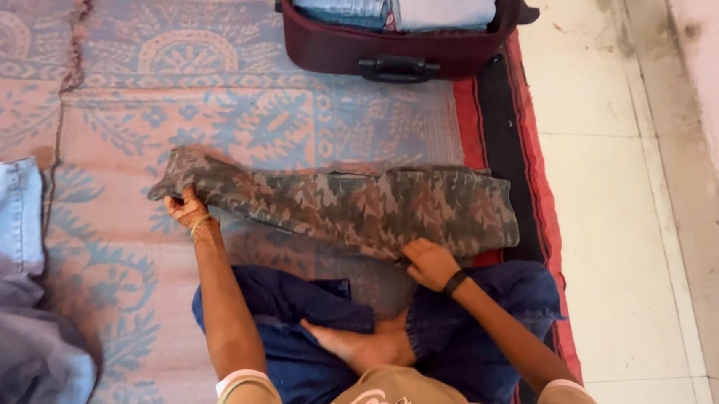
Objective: The person folds a pair of camouflage pants and a pair of blue jeans by hand while sitting on the floor, then places them into an open suitcase.
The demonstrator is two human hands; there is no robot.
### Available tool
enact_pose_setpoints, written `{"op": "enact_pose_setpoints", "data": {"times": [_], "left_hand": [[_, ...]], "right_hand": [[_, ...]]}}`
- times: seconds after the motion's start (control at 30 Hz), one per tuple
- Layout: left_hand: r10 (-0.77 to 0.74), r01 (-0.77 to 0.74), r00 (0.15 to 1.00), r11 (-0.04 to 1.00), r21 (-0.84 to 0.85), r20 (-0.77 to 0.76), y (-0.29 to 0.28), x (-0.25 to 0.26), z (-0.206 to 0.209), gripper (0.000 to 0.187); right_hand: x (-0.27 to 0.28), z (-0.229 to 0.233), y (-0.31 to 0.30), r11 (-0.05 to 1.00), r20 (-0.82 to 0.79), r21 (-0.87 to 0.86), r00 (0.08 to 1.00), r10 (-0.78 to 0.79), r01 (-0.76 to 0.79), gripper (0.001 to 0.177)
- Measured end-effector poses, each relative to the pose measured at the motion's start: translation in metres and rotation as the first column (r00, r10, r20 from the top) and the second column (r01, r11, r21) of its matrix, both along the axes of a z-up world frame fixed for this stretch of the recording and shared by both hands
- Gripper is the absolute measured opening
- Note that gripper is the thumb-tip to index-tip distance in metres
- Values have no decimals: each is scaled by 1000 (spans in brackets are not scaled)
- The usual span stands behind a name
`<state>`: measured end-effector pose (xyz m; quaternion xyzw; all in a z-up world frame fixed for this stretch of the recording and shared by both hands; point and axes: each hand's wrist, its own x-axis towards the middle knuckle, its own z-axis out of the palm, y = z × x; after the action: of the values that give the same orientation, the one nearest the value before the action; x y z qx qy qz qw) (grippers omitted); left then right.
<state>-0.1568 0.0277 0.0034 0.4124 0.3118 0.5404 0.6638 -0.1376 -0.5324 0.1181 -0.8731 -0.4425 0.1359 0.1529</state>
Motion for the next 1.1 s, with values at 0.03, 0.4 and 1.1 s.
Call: {"op": "enact_pose_setpoints", "data": {"times": [0.03,0.4,1.1], "left_hand": [[-10,10,1000,999,-38,1,0,-16,3,38],[44,-30,999,914,-404,25,-5,-70,14,47],[137,30,973,721,-692,185,-18,-82,60,45]], "right_hand": [[-9,-8,5,1000,-4,4,1000,3,-3,38],[-41,-31,23,993,-32,-62,994,-105,103,58],[-32,-36,30,983,-115,-78,978,-172,164,38]]}}
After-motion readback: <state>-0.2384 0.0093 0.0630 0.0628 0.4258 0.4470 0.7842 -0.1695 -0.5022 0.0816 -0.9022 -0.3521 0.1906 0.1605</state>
